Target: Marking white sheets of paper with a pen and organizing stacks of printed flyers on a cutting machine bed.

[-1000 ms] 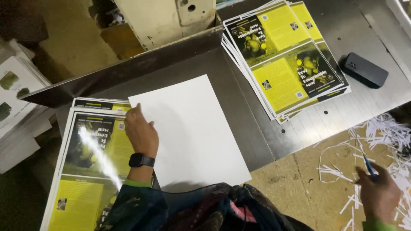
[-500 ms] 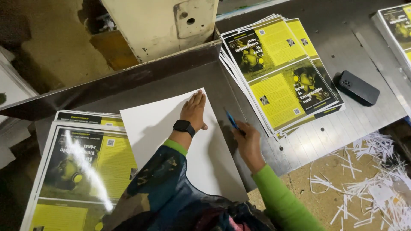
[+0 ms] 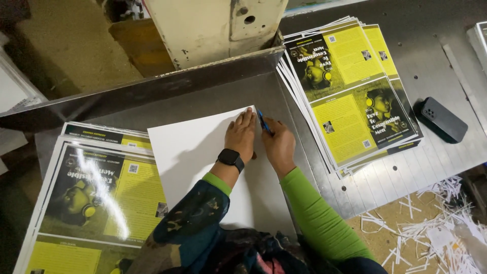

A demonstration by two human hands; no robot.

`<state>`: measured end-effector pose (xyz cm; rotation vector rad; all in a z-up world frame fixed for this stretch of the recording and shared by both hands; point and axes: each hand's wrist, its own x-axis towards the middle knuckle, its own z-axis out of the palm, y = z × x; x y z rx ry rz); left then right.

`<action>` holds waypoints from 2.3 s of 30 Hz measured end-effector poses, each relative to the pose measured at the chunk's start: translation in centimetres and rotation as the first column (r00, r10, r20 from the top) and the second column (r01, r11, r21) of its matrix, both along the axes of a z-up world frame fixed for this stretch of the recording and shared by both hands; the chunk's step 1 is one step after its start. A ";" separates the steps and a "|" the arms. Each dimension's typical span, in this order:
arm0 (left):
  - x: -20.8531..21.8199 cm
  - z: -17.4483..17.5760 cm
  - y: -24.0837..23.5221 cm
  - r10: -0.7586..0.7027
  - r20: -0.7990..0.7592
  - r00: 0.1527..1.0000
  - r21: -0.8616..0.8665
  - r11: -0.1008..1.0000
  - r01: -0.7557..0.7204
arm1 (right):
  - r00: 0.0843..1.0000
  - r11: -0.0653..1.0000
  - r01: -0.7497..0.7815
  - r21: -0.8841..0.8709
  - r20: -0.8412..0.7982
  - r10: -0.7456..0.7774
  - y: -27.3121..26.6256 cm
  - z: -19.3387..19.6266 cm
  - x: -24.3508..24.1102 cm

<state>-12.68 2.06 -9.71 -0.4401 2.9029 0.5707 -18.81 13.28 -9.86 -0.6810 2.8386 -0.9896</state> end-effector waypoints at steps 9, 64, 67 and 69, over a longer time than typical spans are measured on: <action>0.4 1.3 0.2 0.001 0.010 1.000 0.023 1.000 -0.002 | 0.999 0.999 -0.023 0.047 0.049 0.021 0.0 0.1 0.0; -0.1 2.0 0.4 -0.005 0.163 0.987 0.036 0.999 -0.001 | 0.972 0.982 -0.058 0.181 0.233 0.014 11.1 6.4 9.6; -0.2 2.8 0.6 -0.005 0.177 0.984 -0.003 1.000 0.006 | 0.969 0.974 -0.062 0.220 0.248 0.006 11.8 7.4 10.2; -0.3 2.8 0.6 -0.007 0.183 0.983 -0.009 1.000 0.009 | 0.965 0.973 -0.060 0.223 0.261 0.000 12.5 7.1 10.7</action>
